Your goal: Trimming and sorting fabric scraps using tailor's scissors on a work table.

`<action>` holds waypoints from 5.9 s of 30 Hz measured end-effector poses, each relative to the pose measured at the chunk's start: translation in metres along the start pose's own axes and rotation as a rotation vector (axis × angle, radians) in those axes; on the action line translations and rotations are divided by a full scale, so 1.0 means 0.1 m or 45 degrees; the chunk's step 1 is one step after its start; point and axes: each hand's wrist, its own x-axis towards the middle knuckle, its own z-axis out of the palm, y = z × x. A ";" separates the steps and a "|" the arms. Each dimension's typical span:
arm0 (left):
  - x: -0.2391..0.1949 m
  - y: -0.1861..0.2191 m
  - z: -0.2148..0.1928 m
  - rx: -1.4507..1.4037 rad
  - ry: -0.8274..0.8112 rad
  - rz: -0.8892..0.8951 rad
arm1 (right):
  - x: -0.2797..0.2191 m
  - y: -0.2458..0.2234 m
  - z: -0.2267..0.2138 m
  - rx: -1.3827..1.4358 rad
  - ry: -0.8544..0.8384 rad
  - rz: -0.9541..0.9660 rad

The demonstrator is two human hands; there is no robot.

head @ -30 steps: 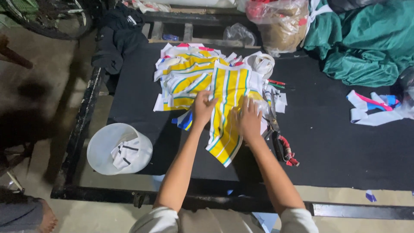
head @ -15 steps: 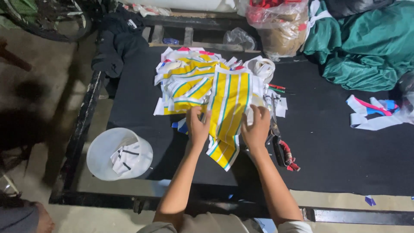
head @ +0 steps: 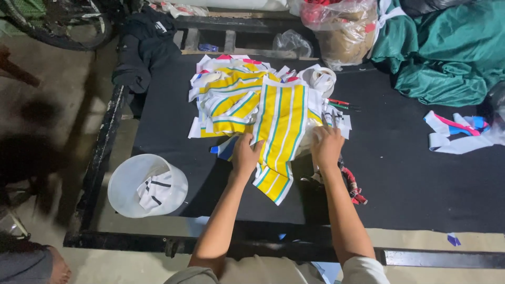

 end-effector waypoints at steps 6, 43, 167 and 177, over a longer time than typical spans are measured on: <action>-0.01 -0.06 0.06 -0.006 -0.027 -0.044 | 0.12 -0.20 -0.23 0.753 -0.130 0.258; 0.35 -0.16 0.65 0.389 -0.001 0.802 | 0.20 -0.23 0.12 0.023 0.044 -0.068; 0.46 -0.49 0.62 0.353 -0.056 1.085 | -0.31 -0.11 -0.04 0.261 -0.291 0.058; 0.52 -0.38 0.60 0.376 0.025 1.001 | -0.23 -0.12 -0.01 0.182 -0.397 0.141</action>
